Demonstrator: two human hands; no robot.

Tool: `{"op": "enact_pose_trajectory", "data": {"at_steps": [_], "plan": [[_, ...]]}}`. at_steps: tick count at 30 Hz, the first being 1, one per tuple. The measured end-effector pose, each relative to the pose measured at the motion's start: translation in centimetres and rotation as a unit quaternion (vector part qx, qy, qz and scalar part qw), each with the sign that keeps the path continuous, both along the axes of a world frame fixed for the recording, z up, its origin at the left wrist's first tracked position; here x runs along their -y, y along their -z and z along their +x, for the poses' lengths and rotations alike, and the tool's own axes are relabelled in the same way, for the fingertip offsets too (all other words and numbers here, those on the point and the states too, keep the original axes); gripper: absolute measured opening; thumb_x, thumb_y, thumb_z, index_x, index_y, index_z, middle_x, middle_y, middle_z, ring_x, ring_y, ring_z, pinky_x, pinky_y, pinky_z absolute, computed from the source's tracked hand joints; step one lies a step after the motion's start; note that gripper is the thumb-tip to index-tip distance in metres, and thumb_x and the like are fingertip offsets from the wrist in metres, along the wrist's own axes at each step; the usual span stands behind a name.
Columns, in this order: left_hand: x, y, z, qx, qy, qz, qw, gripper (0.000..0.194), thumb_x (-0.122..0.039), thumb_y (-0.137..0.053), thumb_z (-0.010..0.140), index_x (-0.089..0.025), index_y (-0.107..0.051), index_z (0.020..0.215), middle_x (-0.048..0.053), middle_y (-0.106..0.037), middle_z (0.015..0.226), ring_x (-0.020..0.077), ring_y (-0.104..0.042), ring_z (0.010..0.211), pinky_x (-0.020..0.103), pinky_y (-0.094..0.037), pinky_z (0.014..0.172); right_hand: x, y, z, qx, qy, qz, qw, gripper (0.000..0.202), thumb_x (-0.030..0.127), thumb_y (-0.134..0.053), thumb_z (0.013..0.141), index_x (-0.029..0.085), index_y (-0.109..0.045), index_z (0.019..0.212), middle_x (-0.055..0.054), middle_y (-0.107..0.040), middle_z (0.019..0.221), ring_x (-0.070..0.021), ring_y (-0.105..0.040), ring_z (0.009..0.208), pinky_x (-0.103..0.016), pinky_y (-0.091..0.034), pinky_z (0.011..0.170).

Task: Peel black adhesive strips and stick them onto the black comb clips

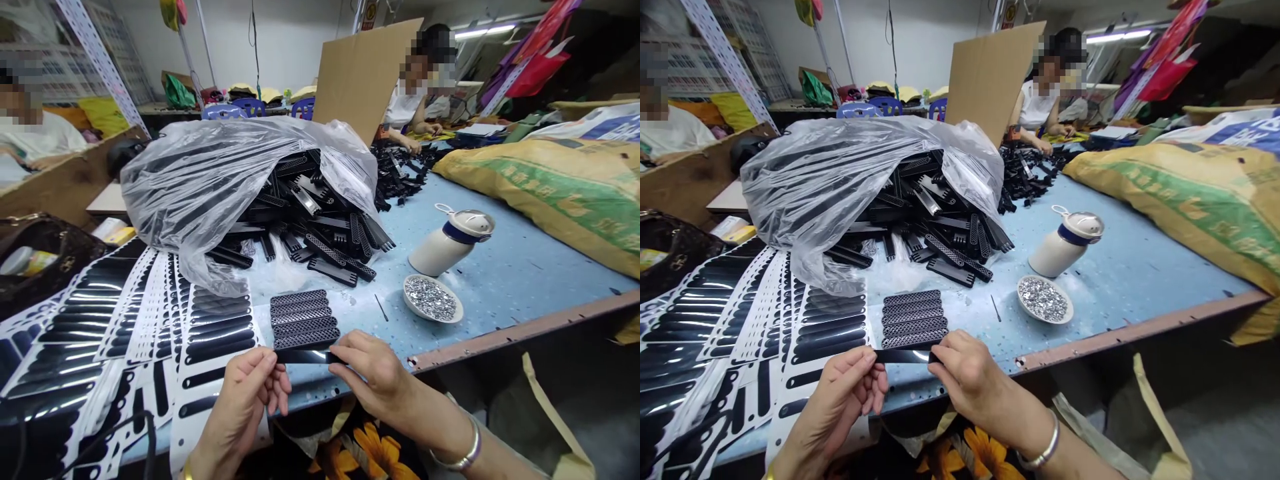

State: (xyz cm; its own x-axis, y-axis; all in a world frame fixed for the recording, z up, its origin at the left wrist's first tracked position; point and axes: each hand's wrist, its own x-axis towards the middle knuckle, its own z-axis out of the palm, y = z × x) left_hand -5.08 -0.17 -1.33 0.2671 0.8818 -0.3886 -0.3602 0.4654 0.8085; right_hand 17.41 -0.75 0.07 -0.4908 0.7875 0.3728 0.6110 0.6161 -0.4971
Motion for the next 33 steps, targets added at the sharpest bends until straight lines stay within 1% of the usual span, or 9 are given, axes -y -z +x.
{"op": "enact_pose_trajectory", "data": {"at_steps": [6,9,12,15,17,19,23,28,33], "plan": [[0.1,0.5,-0.4,-0.023,0.024,-0.006,0.999,0.044,-0.053,-0.074,0.073,-0.012,-0.063,0.066,0.006,-0.067,0.059,0.0103,-0.057,0.040,0.018,-0.035,0.040,0.1,0.3,-0.3,0.006,-0.006,-0.026,1.000,0.019,0.011,-0.048,0.095,0.014,-0.066,0.091,-0.006,-0.054,0.074,-0.0195,-0.052,0.069,-0.032,-0.044,0.060],[-0.1,1.0,-0.9,-0.113,0.055,0.014,0.992,0.047,-0.058,-0.072,0.071,-0.012,-0.063,0.063,0.005,-0.064,0.054,0.0106,-0.055,0.037,0.018,-0.032,0.038,0.5,0.3,-0.3,0.007,-0.003,-0.023,1.000,0.020,0.010,-0.046,0.095,0.014,-0.065,0.091,-0.005,-0.054,0.073,-0.0190,-0.050,0.068,-0.032,-0.042,0.059],[-0.3,1.5,-1.2,-0.228,0.072,0.075,0.968,0.045,-0.053,-0.072,0.070,-0.013,-0.061,0.052,0.002,-0.057,0.045,0.0108,-0.053,0.037,0.019,-0.033,0.040,1.2,-0.3,-0.3,0.015,-0.009,-0.043,0.999,0.020,0.008,-0.045,0.095,0.014,-0.063,0.094,-0.006,-0.054,0.075,-0.0190,-0.050,0.069,-0.032,-0.043,0.061],[-0.3,1.7,-1.1,-0.291,0.060,0.128,0.946,0.035,-0.045,-0.073,0.069,-0.014,-0.066,0.053,0.001,-0.055,0.044,0.0113,-0.051,0.041,0.020,-0.036,0.042,1.9,-0.8,-0.4,0.044,-0.008,-0.050,0.998,0.021,0.007,-0.041,0.095,0.013,-0.061,0.095,-0.007,-0.054,0.076,-0.0198,-0.050,0.070,-0.033,-0.044,0.061],[-0.4,2.0,-1.2,-0.313,0.023,0.138,0.939,0.028,-0.041,-0.076,0.063,-0.014,-0.073,0.065,0.001,-0.059,0.048,0.0115,-0.051,0.042,0.021,-0.038,0.041,2.1,-0.9,-0.4,0.057,0.004,-0.048,0.997,0.022,0.006,-0.040,0.096,0.013,-0.061,0.093,-0.007,-0.054,0.077,-0.0203,-0.051,0.071,-0.034,-0.045,0.062],[-0.6,2.3,-1.6,-0.332,-0.028,0.144,0.932,0.035,-0.040,-0.080,0.056,-0.014,-0.077,0.079,0.000,-0.062,0.050,0.0113,-0.050,0.040,0.021,-0.040,0.039,1.9,-0.7,-0.1,0.048,0.018,-0.036,0.998,0.023,0.007,-0.040,0.096,0.013,-0.061,0.090,-0.007,-0.055,0.076,-0.0200,-0.051,0.070,-0.034,-0.045,0.061],[-1.3,3.0,-3.0,-0.365,-0.074,0.182,0.910,0.037,-0.036,-0.081,0.056,-0.015,-0.076,0.087,-0.001,-0.063,0.054,0.0111,-0.052,0.041,0.021,-0.043,0.041,0.6,0.1,1.3,-0.027,0.034,-0.025,0.999,0.019,0.013,-0.047,0.096,0.015,-0.065,0.095,-0.008,-0.062,0.078,-0.0189,-0.058,0.069,-0.031,-0.049,0.061],[-2.6,3.5,-2.7,-0.354,-0.032,0.202,0.913,0.023,-0.026,-0.075,0.061,-0.017,-0.076,0.082,0.000,-0.067,0.058,0.0122,-0.056,0.045,0.022,-0.046,0.047,-2.0,2.1,2.7,-0.071,0.089,-0.016,0.993,0.011,0.020,-0.056,0.094,0.019,-0.066,0.096,-0.006,-0.069,0.082,-0.0190,-0.066,0.073,-0.030,-0.054,0.064],[-3.1,3.8,-1.4,-0.353,0.007,0.213,0.911,0.017,-0.025,-0.071,0.065,-0.017,-0.074,0.080,-0.001,-0.062,0.053,0.0118,-0.053,0.044,0.021,-0.042,0.044,-2.8,3.5,2.4,-0.070,0.069,-0.021,0.995,0.011,0.019,-0.054,0.095,0.016,-0.064,0.096,-0.006,-0.067,0.081,-0.0183,-0.065,0.072,-0.030,-0.054,0.063]]}}
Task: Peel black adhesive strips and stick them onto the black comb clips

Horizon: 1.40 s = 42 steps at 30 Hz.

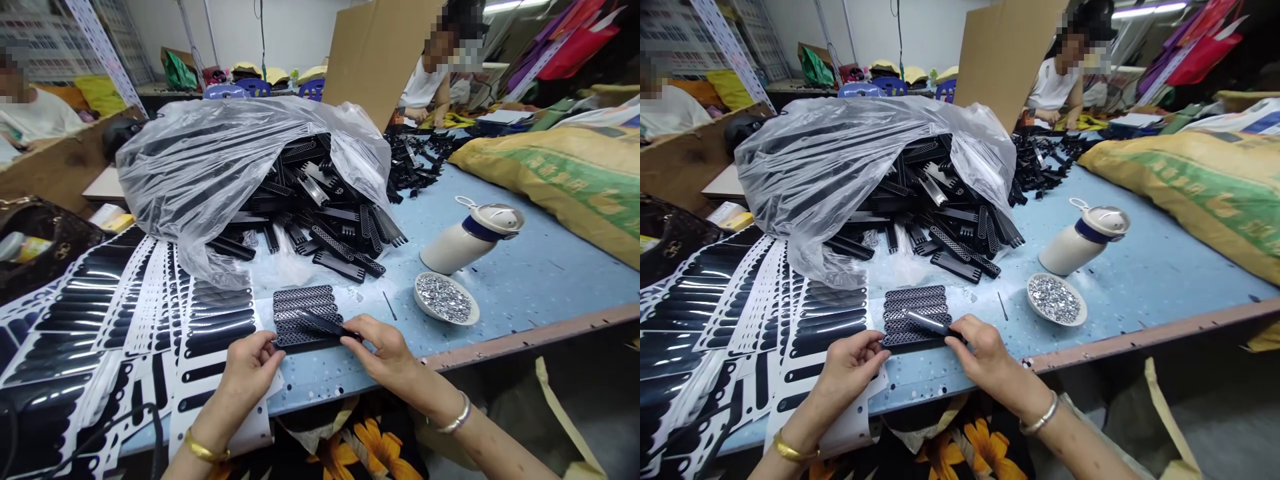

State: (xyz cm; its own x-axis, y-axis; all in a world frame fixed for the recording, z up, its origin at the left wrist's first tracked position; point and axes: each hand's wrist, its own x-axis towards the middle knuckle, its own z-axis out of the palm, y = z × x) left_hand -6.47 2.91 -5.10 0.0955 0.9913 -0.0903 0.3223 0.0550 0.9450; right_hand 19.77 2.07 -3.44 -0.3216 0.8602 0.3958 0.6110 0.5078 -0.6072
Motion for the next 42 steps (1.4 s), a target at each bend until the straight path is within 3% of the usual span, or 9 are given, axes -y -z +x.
{"op": "enact_pose_trajectory", "data": {"at_steps": [5,12,16,24,35,42], "plan": [[0.6,-0.1,0.1,0.013,0.004,-0.010,1.000,0.009,-0.023,-0.069,0.067,-0.018,-0.072,0.074,-0.002,-0.060,0.053,0.0111,-0.052,0.044,0.020,-0.040,0.044,1.4,-0.2,0.3,0.035,-0.040,-0.031,0.998,0.012,0.018,-0.052,0.096,0.018,-0.063,0.101,-0.006,-0.064,0.081,-0.0184,-0.063,0.072,-0.031,-0.054,0.064],[0.6,-0.3,0.3,0.098,-0.024,-0.084,0.991,0.035,-0.022,-0.071,0.062,-0.013,-0.074,0.096,-0.003,-0.061,0.057,0.0100,-0.054,0.043,0.021,-0.044,0.044,1.2,-1.2,0.2,0.060,-0.051,0.014,0.997,0.018,0.015,-0.052,0.095,0.019,-0.066,0.107,-0.010,-0.070,0.092,-0.0219,-0.067,0.081,-0.034,-0.057,0.070],[0.5,-0.2,0.4,0.146,-0.023,-0.127,0.981,0.029,-0.022,-0.070,0.062,-0.012,-0.073,0.090,-0.003,-0.060,0.057,0.0104,-0.058,0.041,0.020,-0.046,0.041,0.6,-1.6,-0.5,0.085,-0.088,0.014,0.992,0.018,0.014,-0.051,0.096,0.018,-0.068,0.101,-0.011,-0.070,0.090,-0.0231,-0.068,0.080,-0.036,-0.057,0.071],[0.8,-0.2,0.5,0.167,-0.024,-0.146,0.975,0.025,-0.023,-0.070,0.065,-0.012,-0.071,0.087,-0.003,-0.060,0.058,0.0111,-0.062,0.042,0.015,-0.040,0.033,0.4,-1.4,-0.9,0.117,-0.097,-0.010,0.988,0.019,0.018,-0.051,0.097,0.019,-0.070,0.097,-0.010,-0.070,0.087,-0.0235,-0.066,0.079,-0.036,-0.056,0.071],[0.6,-0.6,0.5,0.167,-0.023,-0.164,0.972,0.027,-0.026,-0.067,0.063,-0.011,-0.069,0.086,-0.005,-0.058,0.056,0.0096,-0.060,0.041,0.014,-0.038,0.034,0.2,-1.4,-1.4,0.188,-0.120,0.050,0.973,0.020,0.011,-0.046,0.098,0.016,-0.064,0.090,-0.012,-0.068,0.095,-0.0233,-0.063,0.081,-0.037,-0.049,0.069],[0.5,-1.0,0.5,0.172,-0.025,-0.170,0.970,0.027,-0.026,-0.068,0.062,-0.011,-0.069,0.085,-0.005,-0.058,0.055,0.0096,-0.060,0.041,0.015,-0.040,0.034,0.3,-1.3,-1.7,0.204,-0.113,0.044,0.971,0.022,0.012,-0.045,0.098,0.016,-0.064,0.088,-0.010,-0.067,0.087,-0.0215,-0.061,0.074,-0.036,-0.046,0.067]]}}
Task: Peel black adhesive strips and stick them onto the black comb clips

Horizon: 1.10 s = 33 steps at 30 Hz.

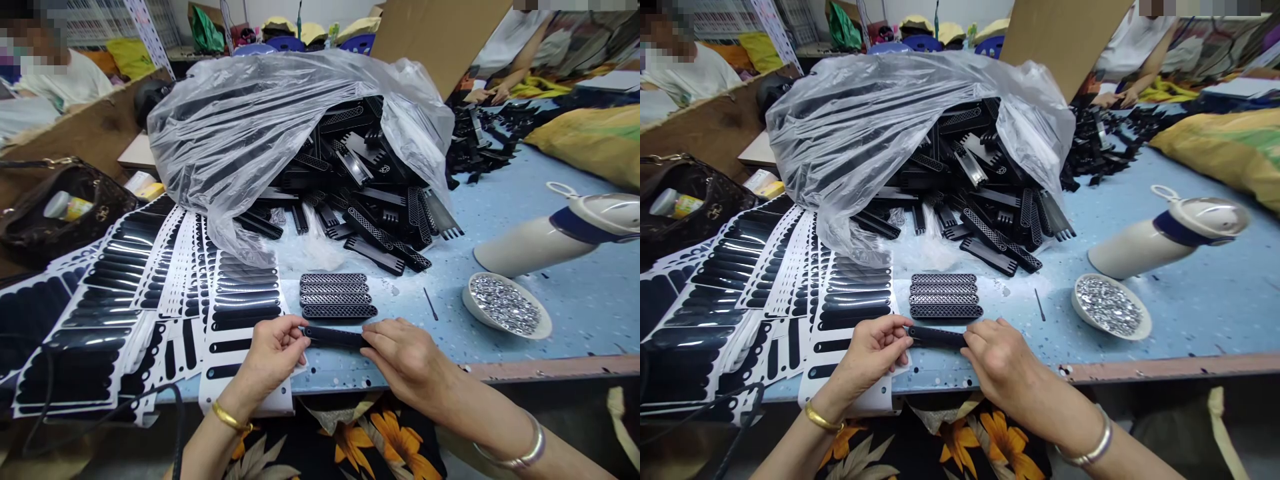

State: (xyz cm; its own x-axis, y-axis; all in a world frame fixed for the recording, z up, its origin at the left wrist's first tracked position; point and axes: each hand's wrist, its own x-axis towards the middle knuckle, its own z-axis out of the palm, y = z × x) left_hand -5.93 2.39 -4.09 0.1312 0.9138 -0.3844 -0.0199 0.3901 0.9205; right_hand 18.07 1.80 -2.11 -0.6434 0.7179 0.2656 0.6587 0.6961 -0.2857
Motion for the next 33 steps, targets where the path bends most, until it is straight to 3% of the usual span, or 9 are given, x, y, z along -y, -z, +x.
{"op": "enact_pose_trajectory", "data": {"at_steps": [13,20,28,33], "plan": [[-0.3,-0.1,0.2,-0.014,-0.008,-0.008,1.000,0.033,-0.039,-0.064,0.065,-0.011,-0.067,0.082,-0.003,-0.058,0.053,0.0100,-0.057,0.037,0.014,-0.035,0.030,0.0,0.4,0.0,-0.009,0.009,-0.028,1.000,0.020,0.014,-0.046,0.097,0.016,-0.065,0.090,-0.009,-0.065,0.083,-0.0207,-0.060,0.073,-0.035,-0.048,0.069],[-0.6,-0.2,0.6,-0.036,-0.033,-0.020,0.999,0.027,-0.035,-0.066,0.060,-0.012,-0.067,0.073,-0.003,-0.058,0.050,0.0102,-0.056,0.034,0.014,-0.033,0.028,-0.1,0.8,0.3,-0.017,0.010,-0.058,0.998,0.021,0.015,-0.046,0.098,0.015,-0.064,0.089,-0.011,-0.066,0.087,-0.0224,-0.061,0.078,-0.037,-0.050,0.071],[-0.6,-0.3,0.6,-0.039,-0.050,-0.009,0.998,0.025,-0.034,-0.071,0.058,-0.012,-0.068,0.067,-0.002,-0.058,0.045,0.0109,-0.055,0.033,0.015,-0.033,0.028,-0.2,0.5,0.5,-0.081,0.045,-0.146,0.985,0.011,0.016,-0.058,0.094,0.015,-0.068,0.089,-0.007,-0.065,0.084,-0.0185,-0.061,0.074,-0.030,-0.052,0.069],[-0.6,-0.4,0.7,-0.049,-0.049,-0.018,0.997,0.027,-0.036,-0.070,0.057,-0.012,-0.069,0.068,-0.001,-0.058,0.041,0.0114,-0.055,0.032,0.015,-0.035,0.028,-0.1,1.4,0.7,-0.126,0.018,-0.122,0.984,0.019,0.021,-0.051,0.099,0.014,-0.068,0.098,-0.009,-0.066,0.087,-0.0191,-0.061,0.079,-0.031,-0.053,0.070]]}}
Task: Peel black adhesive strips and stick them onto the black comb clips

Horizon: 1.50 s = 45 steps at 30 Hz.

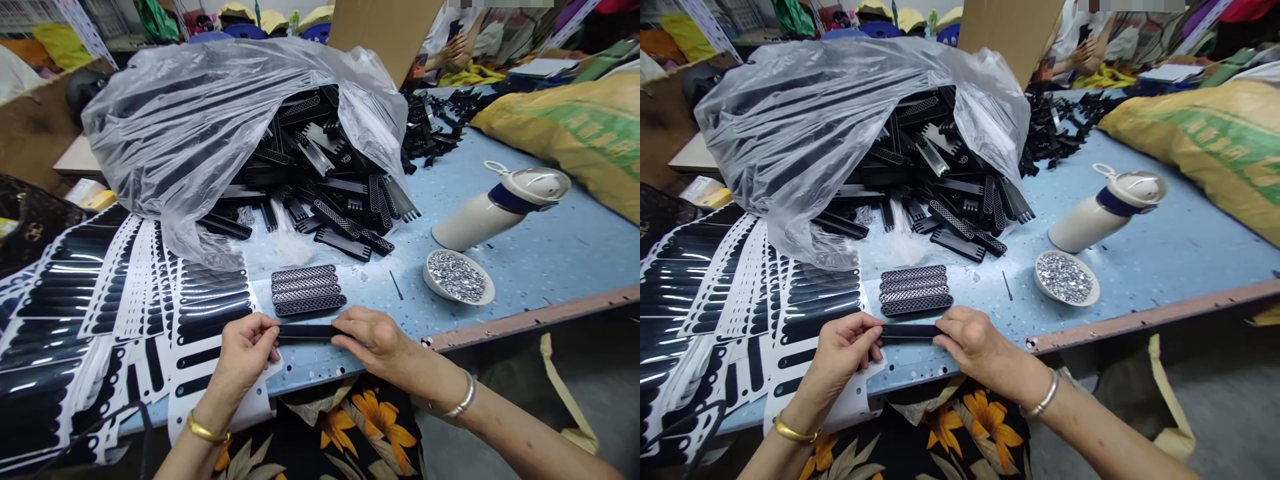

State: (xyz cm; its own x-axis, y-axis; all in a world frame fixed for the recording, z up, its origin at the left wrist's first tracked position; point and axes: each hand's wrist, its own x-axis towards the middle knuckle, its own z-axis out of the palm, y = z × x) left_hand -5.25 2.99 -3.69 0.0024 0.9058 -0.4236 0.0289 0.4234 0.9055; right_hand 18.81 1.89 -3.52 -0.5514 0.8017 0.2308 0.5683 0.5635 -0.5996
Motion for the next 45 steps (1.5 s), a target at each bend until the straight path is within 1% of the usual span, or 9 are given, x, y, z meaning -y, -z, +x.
{"op": "enact_pose_trajectory", "data": {"at_steps": [5,19,23,28,30,33,37,40,45], "plan": [[0.1,-0.3,0.0,0.000,0.001,-0.001,1.000,0.026,-0.036,-0.071,0.057,-0.012,-0.069,0.067,-0.001,-0.059,0.043,0.0113,-0.055,0.033,0.015,-0.035,0.029,0.3,-0.2,-0.3,0.004,-0.011,0.065,0.998,0.024,0.018,-0.045,0.101,0.011,-0.068,0.099,-0.009,-0.065,0.082,-0.0203,-0.059,0.077,-0.034,-0.052,0.068],[0.2,-0.5,0.0,-0.012,0.003,0.006,1.000,0.026,-0.036,-0.072,0.057,-0.012,-0.068,0.066,-0.002,-0.058,0.044,0.0107,-0.055,0.035,0.015,-0.037,0.031,0.3,-0.8,0.2,-0.045,0.020,-0.018,0.999,0.020,0.026,-0.054,0.099,0.014,-0.068,0.107,-0.009,-0.070,0.088,-0.0188,-0.064,0.081,-0.033,-0.057,0.072],[0.2,-0.4,0.0,-0.021,0.016,0.018,0.999,0.025,-0.035,-0.071,0.060,-0.013,-0.068,0.070,-0.002,-0.059,0.046,0.0105,-0.055,0.035,0.015,-0.037,0.031,0.7,-1.3,1.5,-0.096,0.119,0.028,0.988,0.018,0.024,-0.058,0.096,0.017,-0.068,0.109,-0.008,-0.072,0.092,-0.0185,-0.068,0.080,-0.032,-0.058,0.070],[0.5,0.6,-0.6,-0.065,0.044,0.083,0.993,0.023,-0.035,-0.067,0.067,-0.014,-0.070,0.077,-0.001,-0.061,0.049,0.0125,-0.057,0.036,0.018,-0.039,0.032,2.1,-0.9,2.6,-0.077,0.244,0.048,0.965,0.016,0.020,-0.058,0.092,0.019,-0.070,0.082,-0.003,-0.068,0.068,-0.0160,-0.064,0.059,-0.027,-0.053,0.055],[0.9,0.4,-0.9,-0.138,0.054,0.175,0.973,0.021,-0.033,-0.064,0.073,-0.015,-0.071,0.080,-0.001,-0.062,0.049,0.0130,-0.056,0.037,0.020,-0.043,0.035,2.6,-0.4,2.2,-0.079,0.247,0.036,0.965,0.017,0.022,-0.057,0.092,0.018,-0.070,0.082,-0.002,-0.067,0.065,-0.0152,-0.063,0.055,-0.026,-0.051,0.051],[1.8,-0.7,-0.9,-0.258,0.051,0.370,0.891,0.014,-0.022,-0.061,0.081,-0.017,-0.073,0.087,0.003,-0.070,0.060,0.0146,-0.062,0.044,0.023,-0.051,0.044,3.0,0.2,1.0,-0.084,0.256,0.034,0.962,0.020,0.024,-0.052,0.094,0.018,-0.070,0.086,-0.003,-0.067,0.065,-0.0155,-0.063,0.055,-0.025,-0.051,0.052],[3.3,-1.2,1.2,-0.258,0.144,0.583,0.757,0.044,0.000,-0.047,0.081,-0.015,-0.065,0.119,0.013,-0.076,0.103,0.0267,-0.071,0.101,0.038,-0.061,0.086,2.7,1.1,-0.6,-0.074,0.267,0.037,0.960,0.027,0.027,-0.049,0.097,0.018,-0.068,0.080,-0.004,-0.069,0.067,-0.0161,-0.064,0.058,-0.026,-0.051,0.056],[3.8,-0.1,3.2,-0.283,0.249,0.599,0.706,0.059,0.003,-0.043,0.075,-0.003,-0.052,0.133,0.023,-0.066,0.126,0.0355,-0.051,0.132,0.052,-0.054,0.100,2.3,2.1,-1.2,-0.036,0.252,0.060,0.965,0.035,0.029,-0.046,0.099,0.017,-0.067,0.073,-0.005,-0.068,0.065,-0.0159,-0.064,0.057,-0.026,-0.049,0.056],[3.3,1.7,2.7,-0.309,0.345,0.564,0.684,0.066,0.003,-0.043,0.072,-0.002,-0.046,0.138,0.025,-0.057,0.138,0.0332,-0.044,0.138,0.056,-0.047,0.106,1.9,2.9,-1.2,-0.013,0.232,0.081,0.969,0.044,0.031,-0.042,0.102,0.018,-0.063,0.065,-0.003,-0.062,0.057,-0.0139,-0.060,0.051,-0.024,-0.044,0.051]]}}
